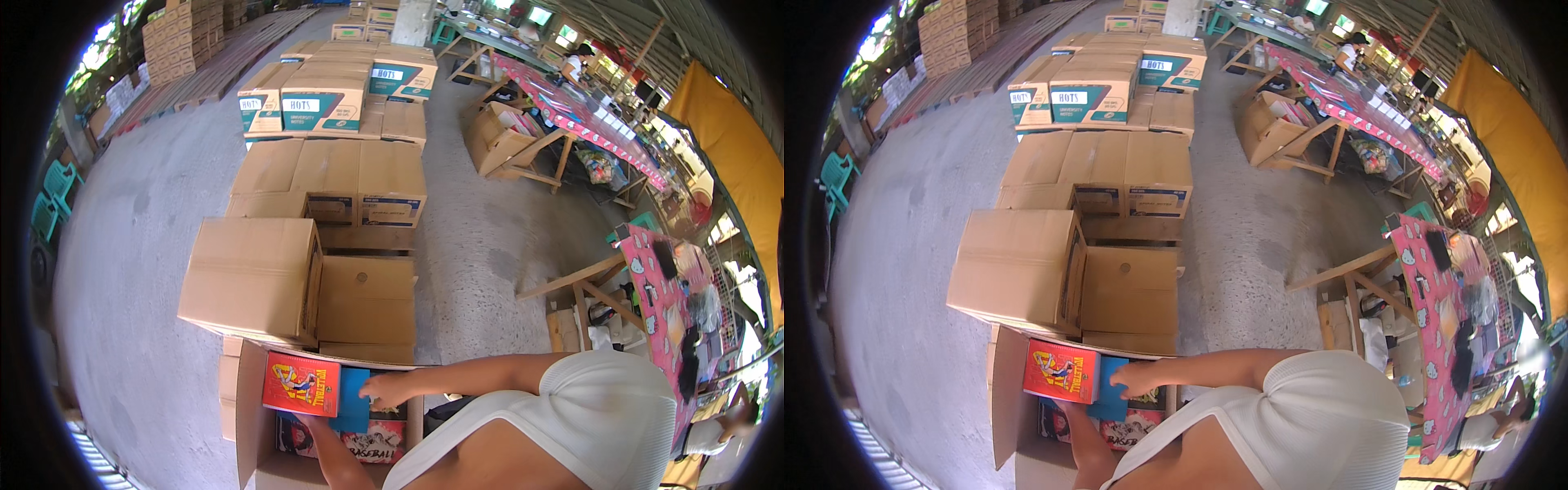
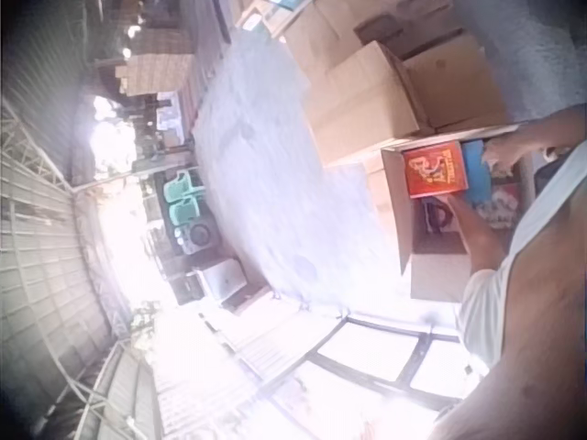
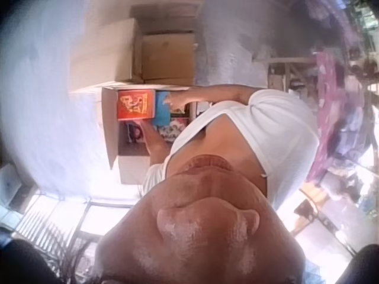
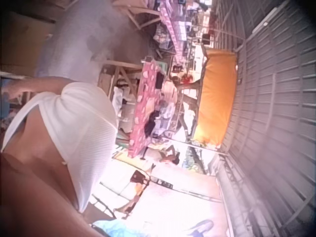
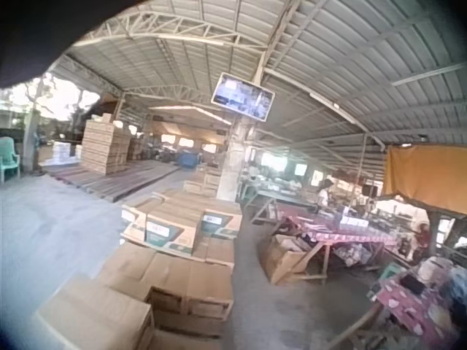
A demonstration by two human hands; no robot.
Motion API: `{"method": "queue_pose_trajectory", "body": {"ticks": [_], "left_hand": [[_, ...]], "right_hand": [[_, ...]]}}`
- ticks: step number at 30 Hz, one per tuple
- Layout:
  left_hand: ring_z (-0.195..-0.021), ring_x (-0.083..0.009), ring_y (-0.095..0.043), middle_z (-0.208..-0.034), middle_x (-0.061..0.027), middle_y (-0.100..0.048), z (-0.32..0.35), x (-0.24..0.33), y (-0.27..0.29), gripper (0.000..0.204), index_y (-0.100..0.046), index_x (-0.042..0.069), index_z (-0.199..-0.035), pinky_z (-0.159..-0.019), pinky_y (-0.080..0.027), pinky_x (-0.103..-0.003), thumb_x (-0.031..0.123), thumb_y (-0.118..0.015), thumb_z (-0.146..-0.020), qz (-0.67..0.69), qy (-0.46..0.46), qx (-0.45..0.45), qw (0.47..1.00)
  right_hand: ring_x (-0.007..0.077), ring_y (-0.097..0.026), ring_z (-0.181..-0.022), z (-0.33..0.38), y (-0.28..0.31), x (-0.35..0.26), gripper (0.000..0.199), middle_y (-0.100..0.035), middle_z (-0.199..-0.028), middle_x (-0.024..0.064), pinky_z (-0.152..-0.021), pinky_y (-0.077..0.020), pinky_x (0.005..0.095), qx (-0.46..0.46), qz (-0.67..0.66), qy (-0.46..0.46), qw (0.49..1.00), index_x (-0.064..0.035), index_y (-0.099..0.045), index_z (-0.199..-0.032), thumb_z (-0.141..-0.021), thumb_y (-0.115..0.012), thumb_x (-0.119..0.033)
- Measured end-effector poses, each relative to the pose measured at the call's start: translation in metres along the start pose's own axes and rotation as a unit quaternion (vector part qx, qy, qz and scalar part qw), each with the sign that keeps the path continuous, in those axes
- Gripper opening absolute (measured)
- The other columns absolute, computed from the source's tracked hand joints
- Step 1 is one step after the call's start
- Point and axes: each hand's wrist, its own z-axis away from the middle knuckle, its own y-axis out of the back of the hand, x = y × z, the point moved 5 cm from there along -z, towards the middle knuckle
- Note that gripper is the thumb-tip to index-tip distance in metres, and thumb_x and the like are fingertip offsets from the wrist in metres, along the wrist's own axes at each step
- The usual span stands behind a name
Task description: The person organizes stacks of notebooks on a table, moves several red notebooks from a box to the table, and trims the spiral binding of a notebook using shears.
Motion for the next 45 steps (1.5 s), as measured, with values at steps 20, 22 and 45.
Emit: {"method": "queue_pose_trajectory", "body": {"ticks": [20, 22, 45], "left_hand": [[-0.121, -0.0289, -0.039, -0.136, -0.0088, -0.036, -0.026, -0.001, 0.058, 0.068, -0.031, 0.011, -0.136, -0.098, -0.033, -0.049, 0.058, -0.031, -0.087, 0.044, -0.023, 0.011, 0.999], [-0.12, -0.0288, -0.04, -0.135, -0.0084, -0.037, -0.02, 0.0, 0.064, 0.068, -0.031, 0.012, -0.136, -0.097, -0.035, -0.049, 0.058, -0.032, -0.086, 0.032, -0.028, 0.035, 0.998], [-0.089, -0.0186, -0.059, -0.103, -0.0111, -0.056, 0.157, 0.023, -0.026, 0.063, -0.038, 0.0, -0.116, -0.079, -0.051, -0.036, 0.023, -0.076, -0.071, -0.15, -0.109, 0.167, 0.968]], "right_hand": [[0.0343, -0.036, -0.124, -0.203, 0.016, 0.054, 0.109, -0.036, -0.131, 0.0294, -0.102, -0.0319, 0.0351, 0.055, -0.084, -0.158, 0.982, 0.0119, -0.026, -0.13, -0.057, -0.078, -0.051], [0.0318, -0.037, -0.125, -0.214, 0.006, 0.071, 0.119, -0.037, -0.131, 0.0282, -0.102, -0.0323, 0.033, -0.016, -0.087, -0.218, 0.972, 0.0119, -0.022, -0.132, -0.053, -0.079, -0.057], [0.0235, -0.057, -0.101, -0.09, 0.014, 0.005, 0.051, -0.056, -0.113, 0.0116, -0.084, -0.0496, 0.0416, -0.118, -0.596, -0.19, 0.771, -0.0045, -0.049, -0.118, -0.078, -0.069, -0.028]]}}
